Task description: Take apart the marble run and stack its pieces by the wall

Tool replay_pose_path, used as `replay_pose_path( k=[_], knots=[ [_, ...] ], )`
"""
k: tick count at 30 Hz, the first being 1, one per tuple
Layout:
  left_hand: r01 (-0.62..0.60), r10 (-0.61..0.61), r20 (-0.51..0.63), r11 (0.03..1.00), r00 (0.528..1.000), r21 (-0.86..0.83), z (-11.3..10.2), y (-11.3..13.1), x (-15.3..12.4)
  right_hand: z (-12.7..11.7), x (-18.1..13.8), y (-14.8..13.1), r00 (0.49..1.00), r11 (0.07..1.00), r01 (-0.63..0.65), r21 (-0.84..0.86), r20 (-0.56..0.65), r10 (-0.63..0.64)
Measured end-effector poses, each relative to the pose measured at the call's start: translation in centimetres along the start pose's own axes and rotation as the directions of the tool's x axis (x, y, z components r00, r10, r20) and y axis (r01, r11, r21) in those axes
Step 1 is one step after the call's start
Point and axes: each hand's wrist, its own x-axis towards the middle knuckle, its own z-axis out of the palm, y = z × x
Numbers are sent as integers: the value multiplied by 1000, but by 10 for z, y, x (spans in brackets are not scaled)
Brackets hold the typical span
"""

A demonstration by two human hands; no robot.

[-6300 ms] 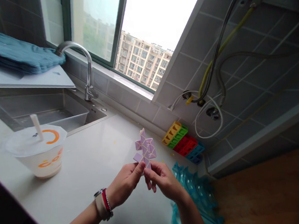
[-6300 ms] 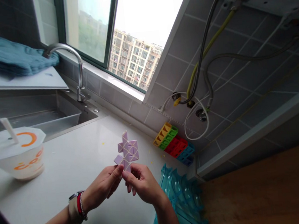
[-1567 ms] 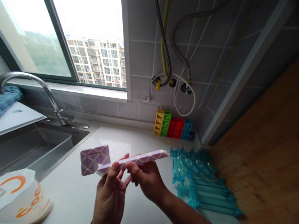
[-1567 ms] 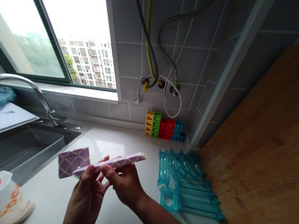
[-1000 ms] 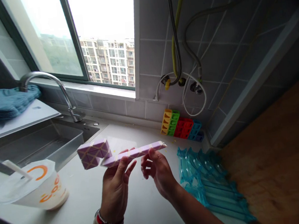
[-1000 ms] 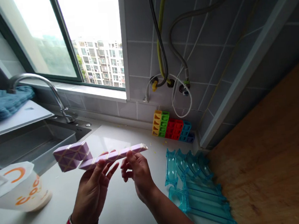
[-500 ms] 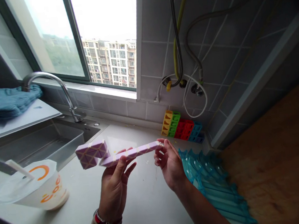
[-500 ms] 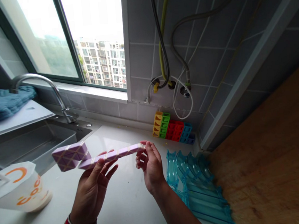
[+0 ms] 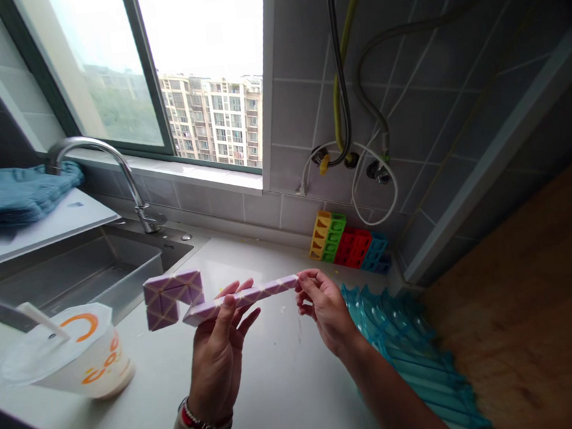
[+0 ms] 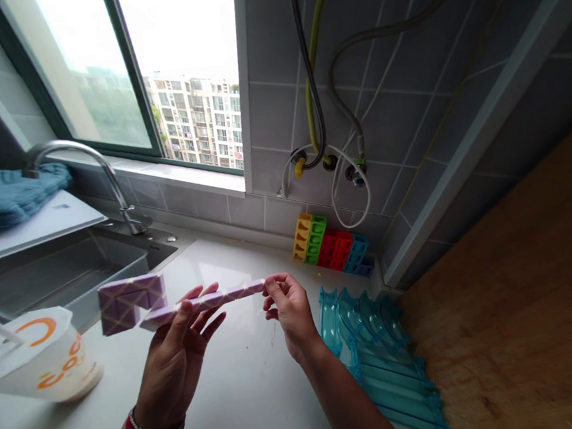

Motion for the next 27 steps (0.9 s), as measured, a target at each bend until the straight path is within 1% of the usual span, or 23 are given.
replay_pose_path(
  k=[2,4,6,8,10,12,14,16,17,19,21,22,24,25,27],
  knots=[
    [-38,38,-18,999,999,17,-1,1,2,-5,3,5,1000,985,-10,-173,22,14],
    [-79,81,-33,995,996,55,-2,3,4,-10,6,9,1000,919,24,-394,28,-14],
    [-82,85,-20,990,996,113,-5,5,6,-15,8,11,994,814,102,-572,36,-99],
    [-47,42,34,982,999,181,-8,8,7,-17,8,6,980,735,181,-654,54,-194],
    [-4,-22,112,975,993,223,-10,10,6,-16,5,-3,967,721,234,-652,78,-243],
    [52,-109,220,967,969,251,-10,10,3,-11,0,-14,963,763,259,-593,99,-250],
    [91,-184,325,955,928,281,-9,7,-1,-6,-6,-23,971,845,238,-480,131,-199],
    [95,-208,393,953,895,288,-6,3,-6,-1,-11,-27,973,930,161,-331,211,-94],
    [99,-212,407,955,888,281,-5,0,-9,1,-13,-28,962,959,111,-260,269,-39],
    [141,-245,415,954,876,264,-3,-5,-13,3,-16,-27,929,987,29,-161,368,32],
    [197,-302,428,942,852,272,-1,-8,-15,5,-18,-25,912,992,5,-123,408,46],
    [206,-318,438,936,841,284,0,-9,-16,5,-19,-24,912,993,9,-117,408,40],
    [174,-322,452,925,832,337,2,-9,-17,8,-21,-23,920,991,37,-132,391,18],
    [135,-305,443,917,843,374,3,-8,-17,9,-22,-22,928,986,63,-154,372,-1],
    [34,-229,392,895,891,446,5,-7,-17,12,-25,-22,950,961,144,-235,303,-69]
  ],
)
